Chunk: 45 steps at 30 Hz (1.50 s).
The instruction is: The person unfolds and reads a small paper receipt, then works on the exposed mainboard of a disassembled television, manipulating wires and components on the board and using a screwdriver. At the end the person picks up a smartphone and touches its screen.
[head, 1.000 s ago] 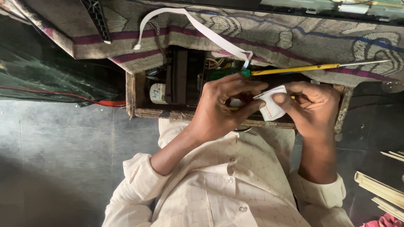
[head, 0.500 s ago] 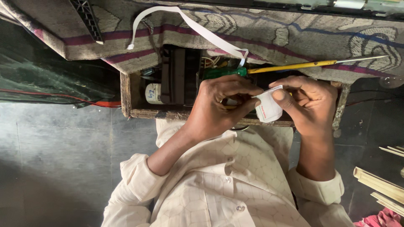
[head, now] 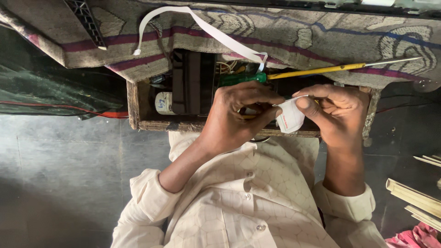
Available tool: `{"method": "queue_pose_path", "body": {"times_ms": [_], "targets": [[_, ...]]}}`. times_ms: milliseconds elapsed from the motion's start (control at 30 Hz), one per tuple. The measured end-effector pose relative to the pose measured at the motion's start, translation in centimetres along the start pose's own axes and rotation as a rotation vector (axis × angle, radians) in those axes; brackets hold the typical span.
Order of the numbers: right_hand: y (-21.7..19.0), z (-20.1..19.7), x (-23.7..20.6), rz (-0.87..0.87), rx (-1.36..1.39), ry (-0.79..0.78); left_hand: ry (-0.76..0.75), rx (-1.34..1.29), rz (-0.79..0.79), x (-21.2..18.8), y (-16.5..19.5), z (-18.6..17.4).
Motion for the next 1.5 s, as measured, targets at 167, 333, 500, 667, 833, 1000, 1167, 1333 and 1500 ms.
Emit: {"method": "queue_pose_path", "body": {"times_ms": [167,333,500,667,833,1000,1167,1333,1500], "targets": [[-0.3,-0.1,0.0,-0.034,-0.091,0.009,-0.005,0.024,0.023,0.2,0.1,-0.1],[-0.7,0.0,0.0,-0.023,-0.084,0.0,-0.023,-0.004,-0.022,0.3,0.2,0.0],[-1.1,0.4,0.2,0.001,-0.151,0.042,-0.033,-0.042,-0.099,0.3,0.0,0.2],[-1.4,0.9,0.7,0.021,-0.052,-0.001,0.077,-0.237,-0.053,0.3,0.0,0.3],[-1.7,0.6,0.7,0.037,-0.117,0.013,0.085,-0.192,-0.028,0.6,0.5,0.3],[-1.8,0.2,1.1,-0.011,-0.481,-0.186,-0.017,0.04,-0.095,0.9,0.6,0.7],[-1.5,0.3,1.5,-0.103,-0.398,-0.262,0.065,0.011,-0.008,0.4,0.2,1.1],[-1.1,-0.3,1.4,0.09,-0.184,-0.256,0.211,-0.092,-0.02,0.2,-0.4,1.1],[-1.0,-0.4,0.9,0.163,-0.036,-0.189,0.261,-0.137,-0.094,0.1,-0.9,1.4]]}}
Point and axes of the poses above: each hand's wrist, its own x-axis towards the middle knuckle, its own z-axis out of the palm, y = z × x, the point moved 1 cm from there along x, towards the middle knuckle, and after that the axes turned 13 degrees about -y, right-handed, at the moved point
